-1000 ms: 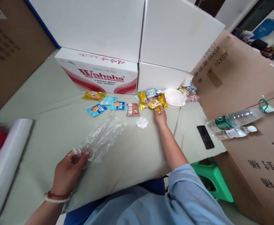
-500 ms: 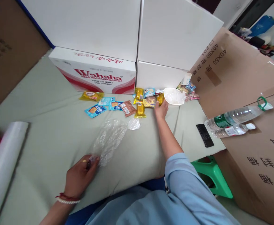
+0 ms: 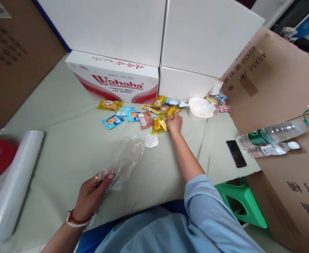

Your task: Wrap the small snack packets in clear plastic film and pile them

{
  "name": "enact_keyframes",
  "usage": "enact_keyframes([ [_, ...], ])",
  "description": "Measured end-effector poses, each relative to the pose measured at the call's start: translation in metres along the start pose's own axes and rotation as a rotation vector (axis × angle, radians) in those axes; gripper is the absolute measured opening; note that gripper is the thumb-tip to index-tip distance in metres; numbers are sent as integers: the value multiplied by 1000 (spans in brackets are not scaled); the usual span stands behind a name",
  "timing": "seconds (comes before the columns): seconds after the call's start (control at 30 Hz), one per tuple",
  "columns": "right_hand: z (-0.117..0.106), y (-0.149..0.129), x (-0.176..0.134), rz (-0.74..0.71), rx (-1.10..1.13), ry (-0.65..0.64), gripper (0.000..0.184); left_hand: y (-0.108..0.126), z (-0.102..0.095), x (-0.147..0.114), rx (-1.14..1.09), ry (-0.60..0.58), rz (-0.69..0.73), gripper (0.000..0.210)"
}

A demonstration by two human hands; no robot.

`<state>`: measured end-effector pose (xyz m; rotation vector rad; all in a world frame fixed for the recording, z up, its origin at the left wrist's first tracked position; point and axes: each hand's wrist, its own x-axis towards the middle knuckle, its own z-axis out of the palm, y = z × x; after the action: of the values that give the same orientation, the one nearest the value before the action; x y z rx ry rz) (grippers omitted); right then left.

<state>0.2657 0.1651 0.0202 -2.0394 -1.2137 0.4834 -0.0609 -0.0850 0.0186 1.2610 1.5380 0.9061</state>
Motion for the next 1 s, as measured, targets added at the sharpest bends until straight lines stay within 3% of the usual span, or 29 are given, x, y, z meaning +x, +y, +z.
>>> enact_keyframes([
  [0.1,-30,1,-39,-161,220,60,55,28,6,1,-168,-254,46,40],
  [0.17,-47,4,-76,-220,529,-223,65,48,11,8,-233,-436,98,42],
  [0.2,-53,6,-95,-203,670,-442,74,56,14,13,-276,-520,119,42],
  [0.3,-67,18,-145,-83,847,-943,97,69,24,29,-396,-705,186,43],
  [0.37,-73,28,-164,-16,762,-1112,97,67,31,37,-448,-769,173,45],
  [0.4,-76,34,-169,16,694,-1138,89,64,34,40,-468,-754,142,45],
  [0.43,-79,40,-170,51,633,-1121,76,58,37,42,-484,-697,97,44],
  [0.5,-86,51,-167,118,568,-968,51,45,39,45,-495,-498,-19,43],
  [0.6,-97,66,-153,150,557,-675,42,25,37,48,-517,-256,-192,48],
  [0.7,-104,75,-141,130,507,-597,41,16,34,49,-564,-189,-268,51],
  [0.87,-109,83,-128,143,443,-501,41,17,41,47,-630,-80,-256,51],
  [1.0,-116,77,-125,34,241,-176,35,14,48,42,-562,9,-137,43],
])
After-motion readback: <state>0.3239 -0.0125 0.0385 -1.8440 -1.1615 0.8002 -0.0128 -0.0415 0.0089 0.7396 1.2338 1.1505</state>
